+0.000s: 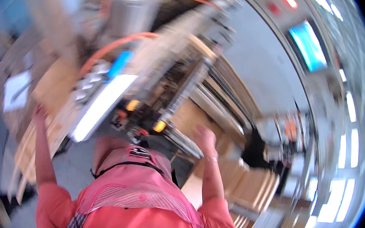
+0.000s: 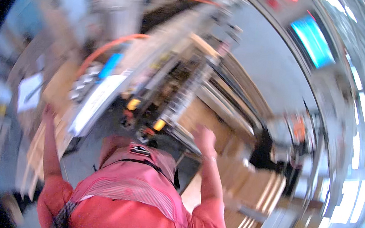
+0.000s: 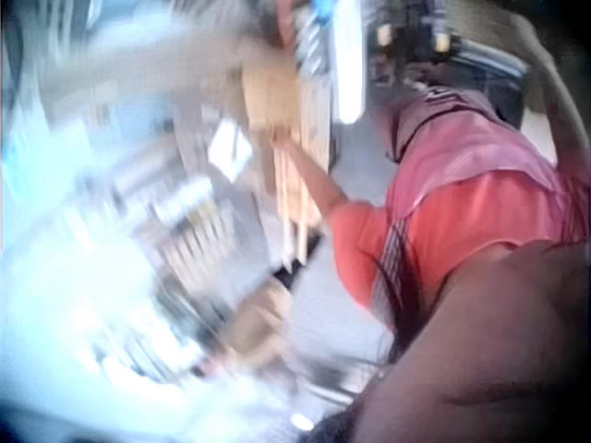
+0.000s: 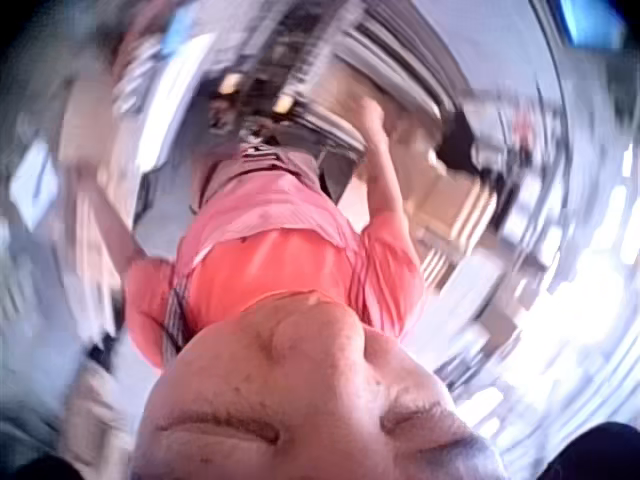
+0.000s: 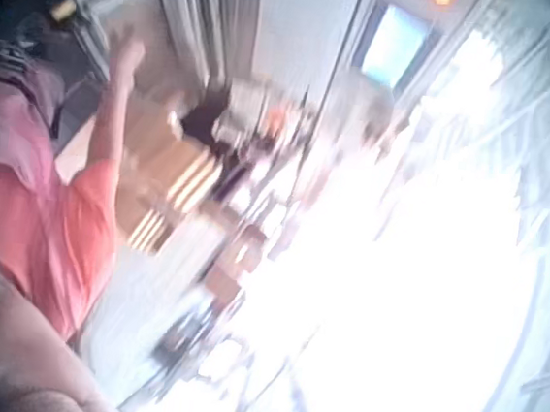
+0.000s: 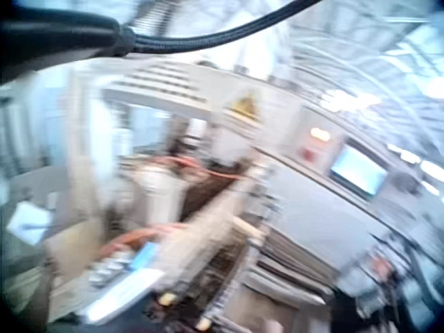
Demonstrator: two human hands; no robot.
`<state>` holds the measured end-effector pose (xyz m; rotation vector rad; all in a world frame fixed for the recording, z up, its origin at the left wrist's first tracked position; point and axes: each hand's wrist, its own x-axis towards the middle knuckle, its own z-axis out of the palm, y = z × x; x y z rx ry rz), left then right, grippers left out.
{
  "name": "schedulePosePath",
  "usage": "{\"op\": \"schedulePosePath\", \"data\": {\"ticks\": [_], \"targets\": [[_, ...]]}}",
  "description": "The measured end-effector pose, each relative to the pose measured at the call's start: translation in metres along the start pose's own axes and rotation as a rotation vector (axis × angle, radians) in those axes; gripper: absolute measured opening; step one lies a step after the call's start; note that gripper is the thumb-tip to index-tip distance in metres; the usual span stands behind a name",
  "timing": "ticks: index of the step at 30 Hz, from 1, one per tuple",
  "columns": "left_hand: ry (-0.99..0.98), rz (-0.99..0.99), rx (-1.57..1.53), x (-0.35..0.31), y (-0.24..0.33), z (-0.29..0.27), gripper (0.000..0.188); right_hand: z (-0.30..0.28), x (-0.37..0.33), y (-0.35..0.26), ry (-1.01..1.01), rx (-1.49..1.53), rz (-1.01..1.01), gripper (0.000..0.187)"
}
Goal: The person operates a woodworking machine to process small wooden blocks. They repeatedly place blocks into the machine's feed mechanism, activate the cycle, and then remove the processed pieces to stack them on a nearby table.
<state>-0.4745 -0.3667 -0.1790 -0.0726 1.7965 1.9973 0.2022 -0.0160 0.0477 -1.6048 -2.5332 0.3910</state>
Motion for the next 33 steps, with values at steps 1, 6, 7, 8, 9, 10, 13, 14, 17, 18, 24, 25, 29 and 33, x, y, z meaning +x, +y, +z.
{"op": "schedulePosePath", "data": {"ticks": [1, 6, 7, 8, 9, 10, 13, 14, 17, 18, 24, 25, 29, 33], "targets": [[0.053, 0.149, 0.201, -0.003, 0.005, -0.003, 0.042, -0.007, -0.004, -0.008, 0.009, -0.011, 0.024, 0.030], [0.059, 0.051, 0.280, -0.025, 0.038, 0.023, 0.039, -0.011, -0.047, 0.009, 0.076, -0.017, 0.082, 0.027], [0.051, 0.039, 0.243, -0.038, 0.046, 0.034, 0.039, -0.012, -0.059, 0.015, 0.095, -0.013, 0.135, 0.027], [0.047, 0.022, 0.204, -0.051, 0.054, 0.044, 0.038, -0.016, -0.070, 0.019, 0.111, -0.012, 0.184, 0.027], [0.059, 0.014, 0.160, -0.058, 0.062, 0.046, 0.038, -0.022, -0.077, 0.021, 0.127, -0.006, 0.215, 0.027], [0.026, 0.063, 0.230, -0.043, 0.052, 0.030, 0.041, -0.032, -0.087, 0.025, 0.192, -0.055, 0.245, 0.024], [-0.051, 0.401, 0.461, -0.010, 0.030, -0.019, 0.038, -0.051, -0.105, 0.057, 0.356, -0.373, 0.510, 0.025], [-0.079, 0.416, 0.464, -0.008, 0.029, -0.001, 0.037, -0.058, -0.125, 0.073, 0.342, -0.420, 0.628, 0.028], [0.039, 0.184, 0.216, -0.047, 0.046, 0.037, 0.035, -0.073, -0.152, 0.102, 0.348, -0.583, 0.831, 0.036], [0.042, 0.174, 0.264, -0.043, 0.045, 0.025, 0.033, -0.076, -0.159, 0.112, 0.252, -0.520, 0.893, 0.039], [0.226, 0.162, 0.263, -0.102, 0.061, 0.063, 0.031, -0.067, -0.184, 0.155, 0.070, -0.319, 1.119, 0.045], [0.255, 0.140, 0.235, -0.098, 0.051, 0.053, 0.031, -0.064, -0.185, 0.160, 0.077, -0.292, 1.145, 0.045], [0.175, 0.201, 0.341, -0.111, 0.015, 0.026, 0.025, -0.056, -0.188, 0.160, 0.112, -0.357, 1.147, 0.035], [0.136, 0.066, 0.583, -0.140, -0.029, 0.024, 0.021, -0.050, -0.192, 0.165, 0.197, -0.347, 1.179, 0.037]]}}
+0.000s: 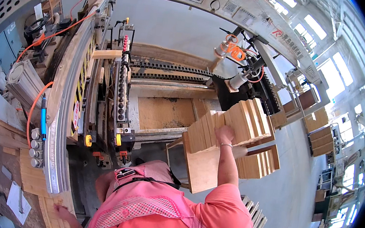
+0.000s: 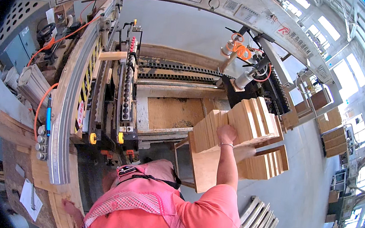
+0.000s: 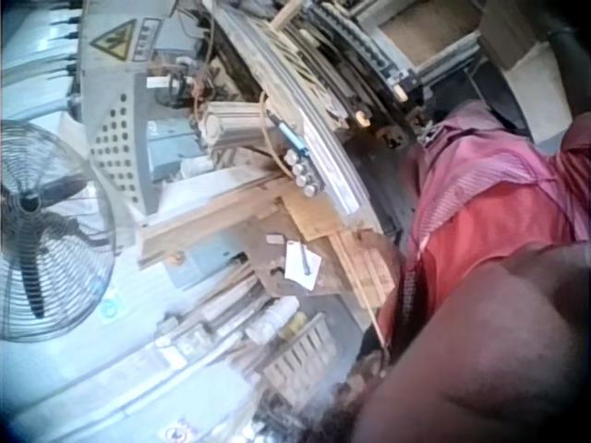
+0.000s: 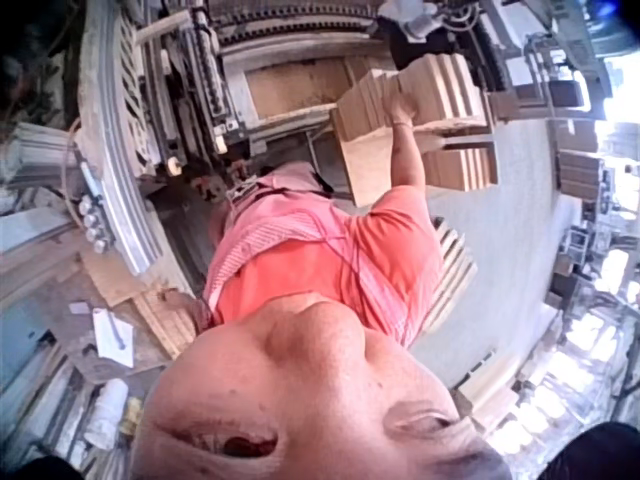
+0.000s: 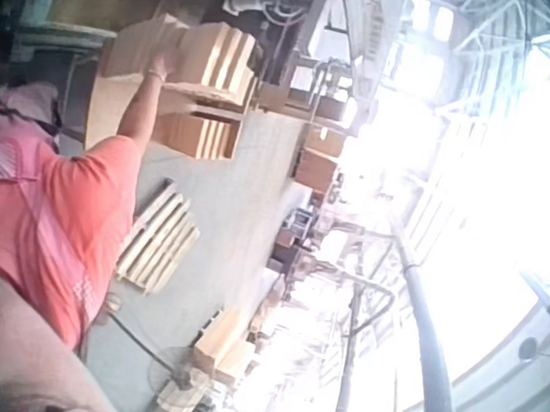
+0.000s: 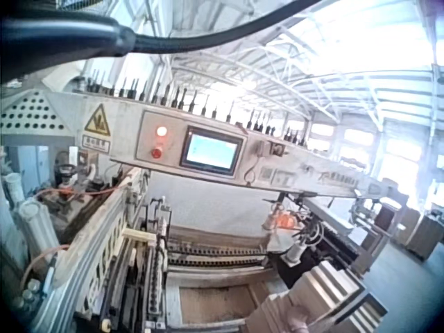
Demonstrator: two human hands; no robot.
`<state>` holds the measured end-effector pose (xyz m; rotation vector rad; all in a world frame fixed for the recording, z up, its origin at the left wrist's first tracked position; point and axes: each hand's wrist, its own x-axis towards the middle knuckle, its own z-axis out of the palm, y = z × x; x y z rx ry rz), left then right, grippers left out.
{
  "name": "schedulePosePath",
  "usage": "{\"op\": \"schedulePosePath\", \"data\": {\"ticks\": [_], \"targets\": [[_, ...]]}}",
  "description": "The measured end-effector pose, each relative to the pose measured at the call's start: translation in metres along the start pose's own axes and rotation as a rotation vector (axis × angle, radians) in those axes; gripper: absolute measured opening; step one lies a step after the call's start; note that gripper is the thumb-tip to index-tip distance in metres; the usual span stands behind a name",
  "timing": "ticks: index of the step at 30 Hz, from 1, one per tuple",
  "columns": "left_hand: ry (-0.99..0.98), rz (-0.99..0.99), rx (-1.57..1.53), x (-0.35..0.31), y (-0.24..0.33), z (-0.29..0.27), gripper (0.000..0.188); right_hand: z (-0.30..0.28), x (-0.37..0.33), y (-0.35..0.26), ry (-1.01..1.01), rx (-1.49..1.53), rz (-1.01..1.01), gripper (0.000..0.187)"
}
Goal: The person operates a woodworking machine to process small wooden blocks. They repeatedly place blocks into the machine's feed mechanism, activate the cycle, and then remove the processed pieces to stack them on a nearby table.
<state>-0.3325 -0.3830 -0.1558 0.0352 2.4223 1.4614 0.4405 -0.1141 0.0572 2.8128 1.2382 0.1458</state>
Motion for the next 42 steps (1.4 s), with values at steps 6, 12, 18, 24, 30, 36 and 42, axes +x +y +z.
{"op": "schedulePosePath", "data": {"ticks": [6, 12, 18, 24, 30, 36, 42], "targets": [[-0.250, -0.380, -0.185, -0.074, -0.040, 0.044, 0.025, -0.016, -0.011, -0.011, -0.052, 0.055, -0.041, 0.037], [-0.448, -0.311, -0.205, -0.119, -0.016, 0.074, 0.029, -0.010, -0.008, -0.005, -0.032, 0.121, -0.006, 0.037], [-0.719, -0.015, -0.192, -0.144, 0.041, 0.088, 0.018, -0.025, -0.031, -0.037, 0.113, 0.274, -0.271, 0.037], [-1.062, 0.001, -0.265, -0.223, 0.175, 0.127, 0.012, -0.071, -0.094, -0.125, 0.045, 0.546, -0.695, 0.033], [-1.225, 0.190, -0.119, -0.247, 0.198, 0.152, 0.015, -0.074, -0.071, -0.158, 0.079, 0.385, -0.801, 0.037], [-1.099, 0.098, -0.205, -0.244, 0.180, 0.155, 0.014, -0.062, -0.016, -0.099, 0.192, 0.100, -0.488, 0.032], [-1.165, 0.103, -0.114, -0.246, 0.197, 0.168, 0.013, -0.036, -0.006, -0.028, -0.012, -0.020, -0.248, 0.042]]}}
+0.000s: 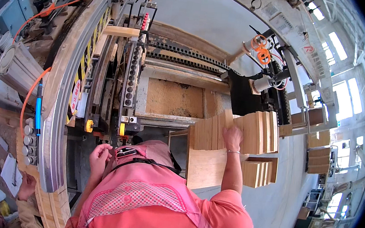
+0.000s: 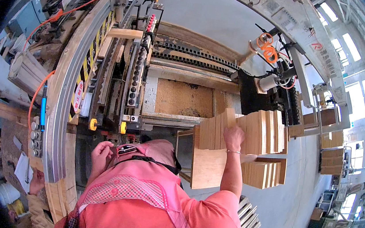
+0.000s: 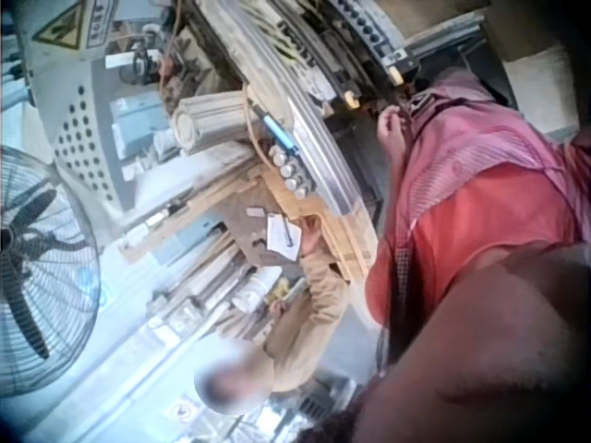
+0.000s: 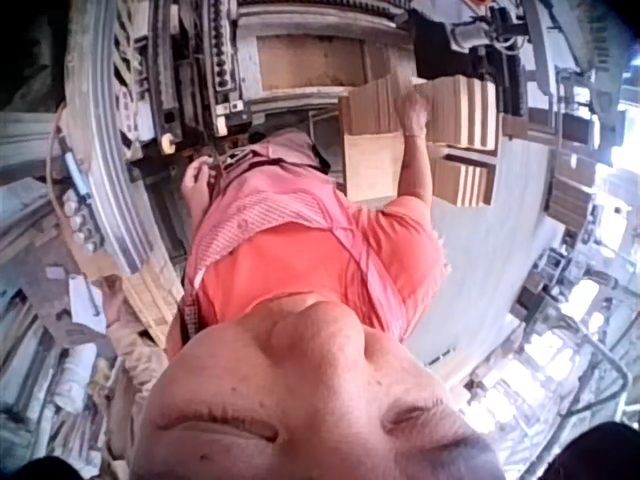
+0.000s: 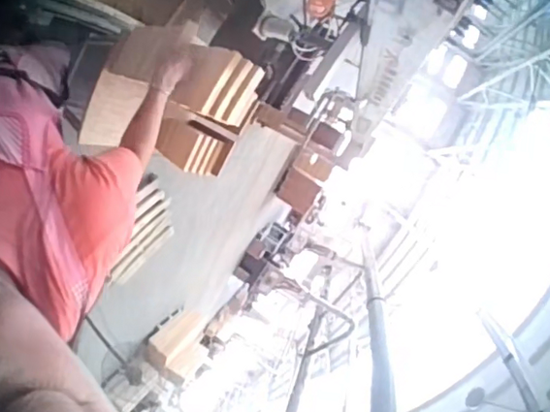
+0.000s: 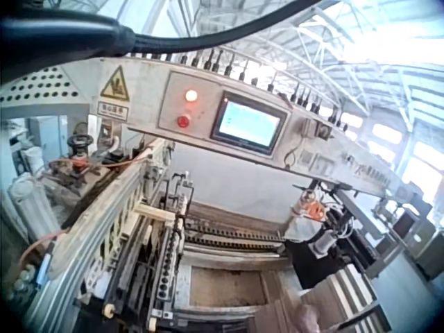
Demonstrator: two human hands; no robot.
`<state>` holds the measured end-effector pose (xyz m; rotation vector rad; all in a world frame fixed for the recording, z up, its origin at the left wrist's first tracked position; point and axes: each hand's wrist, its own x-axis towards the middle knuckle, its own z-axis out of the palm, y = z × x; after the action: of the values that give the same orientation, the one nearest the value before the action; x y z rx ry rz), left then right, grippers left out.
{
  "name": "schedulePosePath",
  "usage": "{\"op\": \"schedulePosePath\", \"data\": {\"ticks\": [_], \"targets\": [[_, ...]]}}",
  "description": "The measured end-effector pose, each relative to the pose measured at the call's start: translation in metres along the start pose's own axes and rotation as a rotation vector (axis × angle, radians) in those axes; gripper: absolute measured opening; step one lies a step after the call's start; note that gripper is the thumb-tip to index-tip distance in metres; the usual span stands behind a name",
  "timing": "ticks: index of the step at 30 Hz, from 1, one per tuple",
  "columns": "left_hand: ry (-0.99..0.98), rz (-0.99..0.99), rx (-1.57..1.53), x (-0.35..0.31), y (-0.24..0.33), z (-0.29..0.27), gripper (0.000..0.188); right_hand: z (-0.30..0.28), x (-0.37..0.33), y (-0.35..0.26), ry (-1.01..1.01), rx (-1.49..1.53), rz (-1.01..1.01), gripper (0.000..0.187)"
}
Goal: The person operates a woodworking machine to process small wooden blocks. They repeatedly place blocks into the machine's feed mechanism, activate the cycle, and then remove the processed pieces to stack them on a nearby table.
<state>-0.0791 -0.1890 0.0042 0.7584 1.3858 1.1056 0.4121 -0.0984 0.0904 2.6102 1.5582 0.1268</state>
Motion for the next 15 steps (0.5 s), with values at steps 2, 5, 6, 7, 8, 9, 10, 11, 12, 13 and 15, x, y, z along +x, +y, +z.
{"op": "schedulePosePath", "data": {"ticks": [2, 5, 6, 7, 8, 9, 10, 11, 12, 13, 15], "targets": [[-0.029, 0.000, 0.004, 0.003, 0.003, 0.001, 0.013, 0.008, -0.006, 0.009, -0.028, -0.030, 0.049, 0.044], [-0.055, -0.021, 0.018, 0.006, 0.007, 0.002, 0.014, 0.018, -0.011, 0.018, 0.019, -0.064, 0.087, 0.044], [-0.042, -0.028, 0.023, 0.005, 0.008, 0.000, 0.014, 0.012, -0.012, 0.011, 0.014, -0.047, 0.087, 0.044], [-0.049, -0.039, 0.022, 0.004, 0.008, -0.001, 0.014, 0.001, -0.014, 0.005, 0.010, -0.031, 0.084, 0.044], [-0.057, -0.051, 0.021, 0.005, 0.007, -0.001, 0.015, -0.008, -0.014, 0.001, 0.003, -0.016, 0.082, 0.044], [-0.051, -0.057, 0.016, 0.005, 0.006, -0.003, 0.015, -0.009, -0.012, -0.002, 0.060, -0.010, 0.021, 0.040], [-0.057, -0.051, 0.014, 0.007, -0.002, -0.003, 0.015, -0.011, -0.014, -0.007, 0.216, -0.027, -0.025, 0.038], [-0.048, -0.029, 0.028, 0.010, -0.006, -0.002, 0.015, -0.016, -0.013, -0.014, 0.254, -0.014, -0.053, 0.035], [-0.036, -0.009, 0.036, 0.013, -0.002, 0.004, 0.015, -0.023, -0.008, -0.024, 0.296, -0.005, -0.087, 0.031], [0.000, -0.022, 0.091, 0.013, 0.003, 0.009, 0.015, -0.025, -0.001, -0.037, 0.256, 0.065, -0.161, 0.029], [-0.011, 0.051, 0.097, 0.021, 0.016, 0.020, 0.015, -0.037, 0.019, -0.067, 0.180, 0.203, -0.304, 0.026]]}}
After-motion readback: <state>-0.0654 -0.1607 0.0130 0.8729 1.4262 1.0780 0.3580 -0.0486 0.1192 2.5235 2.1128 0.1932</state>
